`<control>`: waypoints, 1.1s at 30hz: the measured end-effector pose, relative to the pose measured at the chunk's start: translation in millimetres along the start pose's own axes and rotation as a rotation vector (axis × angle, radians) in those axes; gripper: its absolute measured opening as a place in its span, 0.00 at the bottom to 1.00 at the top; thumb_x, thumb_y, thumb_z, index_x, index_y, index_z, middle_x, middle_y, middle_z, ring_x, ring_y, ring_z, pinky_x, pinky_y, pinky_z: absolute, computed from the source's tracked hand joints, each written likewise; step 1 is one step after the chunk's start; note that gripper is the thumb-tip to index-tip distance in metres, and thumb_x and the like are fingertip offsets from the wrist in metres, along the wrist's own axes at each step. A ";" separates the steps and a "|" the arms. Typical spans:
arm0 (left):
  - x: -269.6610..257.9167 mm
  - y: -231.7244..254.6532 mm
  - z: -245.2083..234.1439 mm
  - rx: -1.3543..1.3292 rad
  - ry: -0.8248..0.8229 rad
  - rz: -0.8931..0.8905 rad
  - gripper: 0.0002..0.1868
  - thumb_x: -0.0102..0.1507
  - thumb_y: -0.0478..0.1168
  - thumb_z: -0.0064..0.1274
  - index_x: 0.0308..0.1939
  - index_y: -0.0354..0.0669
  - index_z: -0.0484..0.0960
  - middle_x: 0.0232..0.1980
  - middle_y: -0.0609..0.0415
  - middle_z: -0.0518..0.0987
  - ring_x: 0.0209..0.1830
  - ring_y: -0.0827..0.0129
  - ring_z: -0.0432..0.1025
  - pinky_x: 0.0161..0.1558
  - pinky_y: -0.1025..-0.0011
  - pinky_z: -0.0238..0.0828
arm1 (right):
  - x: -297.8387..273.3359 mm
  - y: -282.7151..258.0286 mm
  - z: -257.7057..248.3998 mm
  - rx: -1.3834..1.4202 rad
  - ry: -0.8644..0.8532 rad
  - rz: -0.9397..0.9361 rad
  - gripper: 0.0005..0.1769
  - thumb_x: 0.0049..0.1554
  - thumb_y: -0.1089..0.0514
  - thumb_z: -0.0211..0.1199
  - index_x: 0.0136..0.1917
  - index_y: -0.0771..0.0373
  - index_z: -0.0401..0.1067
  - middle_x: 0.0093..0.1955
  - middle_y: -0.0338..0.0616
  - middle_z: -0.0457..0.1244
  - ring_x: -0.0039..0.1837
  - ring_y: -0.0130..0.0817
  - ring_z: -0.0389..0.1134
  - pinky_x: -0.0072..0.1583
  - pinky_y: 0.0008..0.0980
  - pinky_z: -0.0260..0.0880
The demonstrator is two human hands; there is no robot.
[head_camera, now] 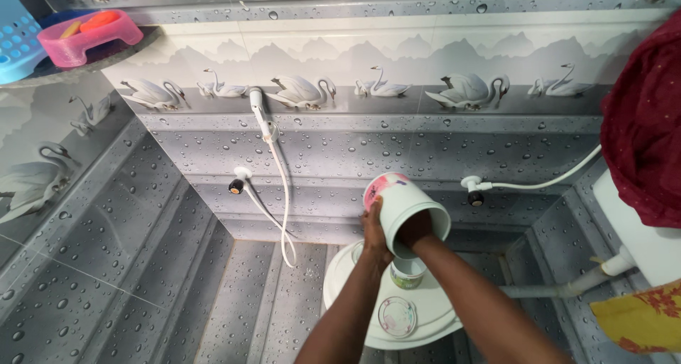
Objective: The person washes several plastic containers and a small pink basket in a bathroom. They scrub the inside of each container with their hand, rinse them under a wall-mounted tap, and place them on a shelf or toilet lid. The person also washes their hands between items.
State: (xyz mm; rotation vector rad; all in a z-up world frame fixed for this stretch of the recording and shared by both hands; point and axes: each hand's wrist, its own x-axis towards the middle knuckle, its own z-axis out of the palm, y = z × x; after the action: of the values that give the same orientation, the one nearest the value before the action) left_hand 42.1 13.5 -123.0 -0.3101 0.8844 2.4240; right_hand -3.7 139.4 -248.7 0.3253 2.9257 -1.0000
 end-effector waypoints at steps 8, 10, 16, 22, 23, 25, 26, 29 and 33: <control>63.5 -7.5 -54.4 -0.056 0.181 0.159 0.45 0.60 0.59 0.60 0.68 0.38 0.54 0.58 0.36 0.72 0.49 0.51 0.76 0.47 0.53 0.82 | -45.7 -86.1 -6.3 1.319 -0.008 0.227 0.26 0.64 0.56 0.51 0.74 0.62 0.62 0.70 0.51 0.63 0.72 0.45 0.63 0.71 0.46 0.62; 60.4 19.2 -64.8 -0.017 0.260 0.153 0.47 0.59 0.59 0.60 0.68 0.39 0.50 0.59 0.34 0.71 0.49 0.50 0.77 0.47 0.51 0.83 | -81.3 -113.7 -21.4 1.037 -0.031 0.062 0.26 0.63 0.60 0.52 0.74 0.63 0.62 0.69 0.49 0.64 0.72 0.41 0.64 0.71 0.42 0.62; 30.3 55.1 -57.1 0.251 0.178 0.063 0.60 0.53 0.56 0.61 0.72 0.49 0.32 0.62 0.29 0.64 0.56 0.41 0.74 0.50 0.49 0.83 | -149.0 -144.0 -83.0 -0.699 -0.288 -0.158 0.32 0.51 0.62 0.64 0.70 0.61 0.65 0.71 0.53 0.60 0.76 0.46 0.56 0.76 0.46 0.51; 66.1 14.4 -63.4 0.341 0.091 0.107 0.64 0.57 0.61 0.69 0.76 0.39 0.36 0.65 0.25 0.66 0.60 0.42 0.72 0.51 0.53 0.81 | -115.5 -124.5 -61.8 0.490 -0.400 0.024 0.35 0.51 0.63 0.60 0.71 0.73 0.60 0.68 0.64 0.61 0.71 0.53 0.61 0.70 0.43 0.62; 65.1 20.3 -61.8 0.326 0.065 0.104 0.64 0.57 0.62 0.69 0.76 0.39 0.37 0.65 0.25 0.67 0.60 0.42 0.73 0.50 0.53 0.81 | -117.9 -121.2 -55.4 0.729 -0.357 -0.019 0.35 0.49 0.65 0.60 0.69 0.76 0.63 0.66 0.71 0.62 0.70 0.59 0.62 0.69 0.46 0.63; 49.6 36.7 -50.1 0.297 0.044 0.053 0.64 0.54 0.61 0.67 0.76 0.43 0.36 0.65 0.26 0.66 0.58 0.42 0.73 0.49 0.50 0.81 | -119.3 -117.5 -50.8 0.661 -0.313 -0.118 0.34 0.48 0.66 0.60 0.68 0.78 0.63 0.67 0.74 0.61 0.71 0.61 0.61 0.70 0.46 0.62; 39.7 46.7 -40.3 0.283 0.049 0.006 0.64 0.52 0.60 0.66 0.75 0.46 0.35 0.65 0.26 0.65 0.57 0.42 0.73 0.49 0.48 0.80 | -120.5 -115.2 -50.9 0.354 -0.313 -0.168 0.35 0.49 0.65 0.61 0.69 0.76 0.61 0.69 0.70 0.59 0.73 0.56 0.60 0.72 0.44 0.61; 8.3 57.4 -19.6 0.372 0.031 -0.051 0.63 0.53 0.58 0.63 0.75 0.50 0.31 0.65 0.26 0.63 0.57 0.42 0.73 0.50 0.47 0.80 | -119.2 -103.4 -57.1 -0.304 -0.279 -0.238 0.37 0.48 0.68 0.61 0.72 0.68 0.59 0.73 0.63 0.56 0.75 0.55 0.55 0.72 0.48 0.56; 13.6 40.5 -32.2 0.287 -0.105 -0.039 0.58 0.57 0.57 0.60 0.75 0.55 0.30 0.66 0.30 0.63 0.59 0.47 0.73 0.52 0.54 0.82 | -100.0 -91.3 -51.4 0.094 -0.306 -0.075 0.35 0.49 0.69 0.57 0.71 0.70 0.61 0.70 0.61 0.59 0.75 0.50 0.58 0.72 0.43 0.59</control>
State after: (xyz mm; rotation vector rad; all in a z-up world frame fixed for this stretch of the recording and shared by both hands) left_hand 9.3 -27.9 -131.3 -0.0919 1.1486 2.2172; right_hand 77.0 81.7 -143.2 0.0575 2.6391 -1.0903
